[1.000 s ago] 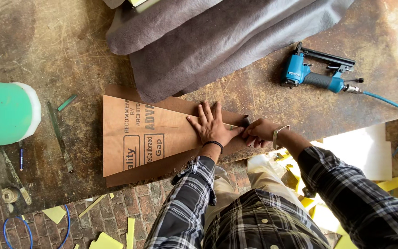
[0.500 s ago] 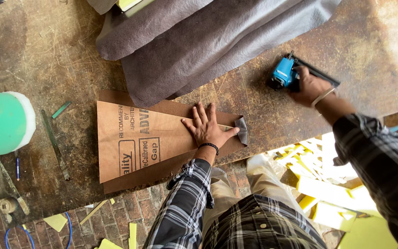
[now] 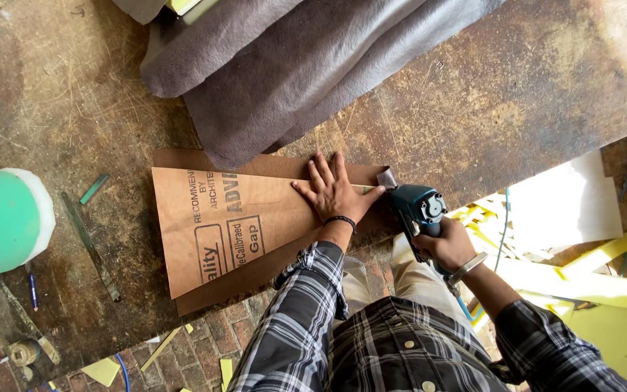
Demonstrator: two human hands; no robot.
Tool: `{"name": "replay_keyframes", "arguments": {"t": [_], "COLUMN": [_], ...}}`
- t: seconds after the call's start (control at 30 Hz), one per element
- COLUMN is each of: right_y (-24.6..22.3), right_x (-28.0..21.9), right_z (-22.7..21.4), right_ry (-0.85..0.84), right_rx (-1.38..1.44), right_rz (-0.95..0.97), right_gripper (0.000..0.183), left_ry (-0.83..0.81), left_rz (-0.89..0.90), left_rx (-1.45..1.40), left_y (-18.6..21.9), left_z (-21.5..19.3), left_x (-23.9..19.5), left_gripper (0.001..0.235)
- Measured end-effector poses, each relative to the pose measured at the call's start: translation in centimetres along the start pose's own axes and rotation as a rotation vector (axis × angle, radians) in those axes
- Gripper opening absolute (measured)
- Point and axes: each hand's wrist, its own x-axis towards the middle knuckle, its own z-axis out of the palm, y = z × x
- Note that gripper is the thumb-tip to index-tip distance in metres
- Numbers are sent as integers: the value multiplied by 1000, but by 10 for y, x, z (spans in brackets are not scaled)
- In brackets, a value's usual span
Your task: The person staples brown fabric onto a long wooden frame using a pneumatic staple gun, then staples a triangular cardboard template onto the workbench. The person also uses scissors to trim excess fabric from the template.
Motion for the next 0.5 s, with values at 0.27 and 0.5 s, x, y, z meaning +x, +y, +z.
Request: {"name": "replay_keyframes", "arguments": {"t": [0.27,0.5], "right_y": [-20,-36], "right_x": [-4,-6], "right_z": [5,5], "right_ry": [3,-4], "right_rx": [-81,-208], "right_rz": [54,55], "right_gripper": [33,35], "left_ry": [18,40], "left_rz": [5,8], "left_rx": [30,42], "left_y": [-4,-7], "left_z": [12,25], "left_x": [9,12], "left_gripper": [111,112]}}
